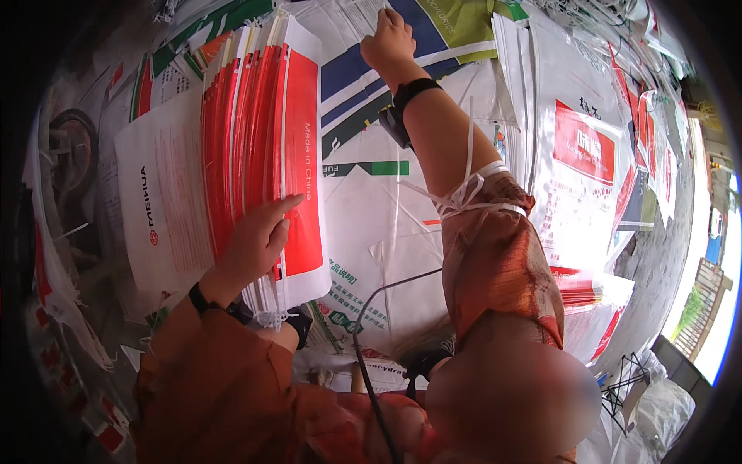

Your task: Manually organizing and bundling plastic industrial sacks with ties.

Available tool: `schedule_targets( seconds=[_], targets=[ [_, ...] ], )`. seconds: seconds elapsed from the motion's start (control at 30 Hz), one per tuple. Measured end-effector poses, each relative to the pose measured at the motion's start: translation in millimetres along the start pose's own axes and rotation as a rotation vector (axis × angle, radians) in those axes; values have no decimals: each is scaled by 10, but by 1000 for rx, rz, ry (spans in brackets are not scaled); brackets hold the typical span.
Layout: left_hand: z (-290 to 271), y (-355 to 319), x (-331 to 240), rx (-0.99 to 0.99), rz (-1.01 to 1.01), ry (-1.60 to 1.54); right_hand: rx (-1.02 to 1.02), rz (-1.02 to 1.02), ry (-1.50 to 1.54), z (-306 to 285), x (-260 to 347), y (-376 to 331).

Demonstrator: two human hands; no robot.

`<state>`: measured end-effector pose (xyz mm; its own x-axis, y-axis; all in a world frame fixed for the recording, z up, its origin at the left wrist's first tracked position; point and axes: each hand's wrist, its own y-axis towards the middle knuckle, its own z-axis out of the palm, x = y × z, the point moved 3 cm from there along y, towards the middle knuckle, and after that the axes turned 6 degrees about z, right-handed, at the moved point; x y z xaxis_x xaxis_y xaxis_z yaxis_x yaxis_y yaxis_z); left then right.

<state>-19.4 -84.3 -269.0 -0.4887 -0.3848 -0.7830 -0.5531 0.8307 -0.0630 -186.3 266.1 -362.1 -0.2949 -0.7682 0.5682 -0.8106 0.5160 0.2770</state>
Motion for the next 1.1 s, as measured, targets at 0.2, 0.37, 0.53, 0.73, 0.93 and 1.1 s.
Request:
schedule_targets(
  seconds=[0.2,0.37,0.53,0.73,0.93,1.1],
  targets=[
    [74,321,-70,21,89,-57,371,36,-483,-59,-696,563],
    [-106,-28,90,-14,-39,31,641,-180,69,-609,493,-1927],
    [-55,79,71,-45,7,-1,1124,-272,25,-1074,501,-4071],
    [-16,-16,95,-131,53,34,1076,-470,-136,-1197,595,-5113],
    [-1,-39,47,-134,-43,-8,1403,-295,-232,-1368,571,-5081],
    [-4,5,1,-172,44,123,633,259,241,-1317,834,-3657]
  ],
)
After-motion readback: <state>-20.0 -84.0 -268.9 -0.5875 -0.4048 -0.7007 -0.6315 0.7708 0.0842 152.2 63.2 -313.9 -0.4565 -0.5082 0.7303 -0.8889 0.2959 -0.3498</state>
